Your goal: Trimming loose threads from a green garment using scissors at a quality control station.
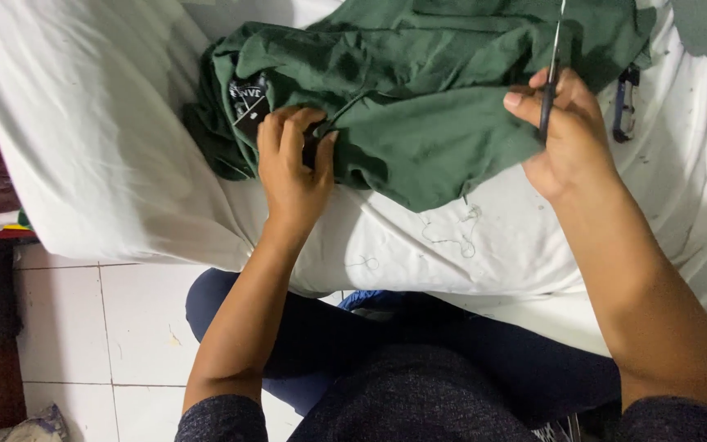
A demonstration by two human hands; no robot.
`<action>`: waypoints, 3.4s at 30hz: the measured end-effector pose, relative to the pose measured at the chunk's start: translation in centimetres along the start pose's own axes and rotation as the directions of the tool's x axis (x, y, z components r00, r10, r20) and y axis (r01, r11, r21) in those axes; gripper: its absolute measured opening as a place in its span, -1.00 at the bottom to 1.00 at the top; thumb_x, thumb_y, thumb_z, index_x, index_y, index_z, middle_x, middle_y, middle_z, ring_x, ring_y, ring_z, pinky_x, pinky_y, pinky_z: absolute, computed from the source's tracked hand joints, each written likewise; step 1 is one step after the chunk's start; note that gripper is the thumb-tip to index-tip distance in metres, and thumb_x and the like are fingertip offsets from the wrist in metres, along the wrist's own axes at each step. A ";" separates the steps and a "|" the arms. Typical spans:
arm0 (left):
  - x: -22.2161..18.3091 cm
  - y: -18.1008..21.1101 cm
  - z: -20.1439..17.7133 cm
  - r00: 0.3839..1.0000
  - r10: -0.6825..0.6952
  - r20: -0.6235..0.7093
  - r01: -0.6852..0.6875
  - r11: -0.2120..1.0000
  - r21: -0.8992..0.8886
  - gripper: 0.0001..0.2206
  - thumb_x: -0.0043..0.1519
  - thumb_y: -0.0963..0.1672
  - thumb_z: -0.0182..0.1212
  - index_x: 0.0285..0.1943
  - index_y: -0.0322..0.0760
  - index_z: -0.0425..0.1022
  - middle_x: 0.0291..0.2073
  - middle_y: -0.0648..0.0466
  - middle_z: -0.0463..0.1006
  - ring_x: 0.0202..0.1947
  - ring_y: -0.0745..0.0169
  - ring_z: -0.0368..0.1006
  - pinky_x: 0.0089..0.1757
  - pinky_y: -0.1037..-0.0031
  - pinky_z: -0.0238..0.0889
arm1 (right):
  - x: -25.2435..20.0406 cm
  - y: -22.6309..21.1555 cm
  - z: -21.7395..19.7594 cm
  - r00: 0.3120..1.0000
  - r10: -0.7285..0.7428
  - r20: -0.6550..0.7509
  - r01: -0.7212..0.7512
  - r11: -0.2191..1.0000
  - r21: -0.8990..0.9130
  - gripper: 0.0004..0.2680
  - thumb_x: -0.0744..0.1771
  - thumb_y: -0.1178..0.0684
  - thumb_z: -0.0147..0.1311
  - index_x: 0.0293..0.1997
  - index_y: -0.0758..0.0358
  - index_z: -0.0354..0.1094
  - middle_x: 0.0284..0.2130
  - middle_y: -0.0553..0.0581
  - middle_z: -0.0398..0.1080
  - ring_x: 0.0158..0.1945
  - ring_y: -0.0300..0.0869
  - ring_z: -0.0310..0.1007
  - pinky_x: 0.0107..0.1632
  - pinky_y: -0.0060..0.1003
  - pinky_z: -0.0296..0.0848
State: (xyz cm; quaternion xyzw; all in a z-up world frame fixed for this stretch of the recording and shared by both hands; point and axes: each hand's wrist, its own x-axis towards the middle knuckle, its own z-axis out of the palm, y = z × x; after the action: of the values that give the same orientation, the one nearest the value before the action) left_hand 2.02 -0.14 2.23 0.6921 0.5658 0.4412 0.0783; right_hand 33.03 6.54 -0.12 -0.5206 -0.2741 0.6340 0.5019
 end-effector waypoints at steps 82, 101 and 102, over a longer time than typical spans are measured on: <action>0.3 -2.0 0.5 0.993 0.025 0.114 -0.064 0.931 0.360 -0.58 0.40 0.09 0.23 0.40 0.06 0.35 0.30 -0.05 0.26 0.27 -0.17 0.18 0.07 -0.01 0.15 | -4.2 -3.0 -2.5 0.905 -0.345 0.248 0.409 0.547 -0.730 -0.62 0.34 0.34 0.37 0.03 0.33 0.04 -0.17 0.15 0.33 -0.21 -0.11 0.53 -0.11 -0.31 0.53; 1.2 -3.3 3.1 0.994 0.033 0.104 -0.038 0.998 0.042 -0.84 0.38 -0.08 0.20 0.00 -0.24 0.49 -0.17 0.02 0.55 0.08 -0.04 0.39 0.14 0.03 -0.04 | -1.4 0.5 -2.3 0.868 -0.384 0.314 0.464 0.402 -0.790 -0.72 0.26 0.41 0.20 -0.02 0.30 0.20 -0.17 0.17 0.54 -0.06 -0.13 0.57 0.04 -0.25 0.55; 1.3 -3.3 2.9 0.994 0.034 0.103 -0.038 0.998 0.041 -0.84 0.38 -0.08 0.20 0.00 -0.24 0.49 -0.17 0.02 0.55 0.08 -0.04 0.39 0.14 0.03 -0.04 | -1.5 0.1 -2.6 0.868 -0.385 0.314 0.463 0.401 -0.791 -0.72 0.26 0.41 0.20 -0.02 0.30 0.20 -0.17 0.17 0.54 -0.06 -0.13 0.57 0.04 -0.25 0.55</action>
State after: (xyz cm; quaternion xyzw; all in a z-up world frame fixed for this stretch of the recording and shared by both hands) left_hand 1.67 3.23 -0.82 0.7254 0.5578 0.3944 0.0846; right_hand 35.34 4.68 -0.40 -0.5834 -0.6891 0.2907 0.3166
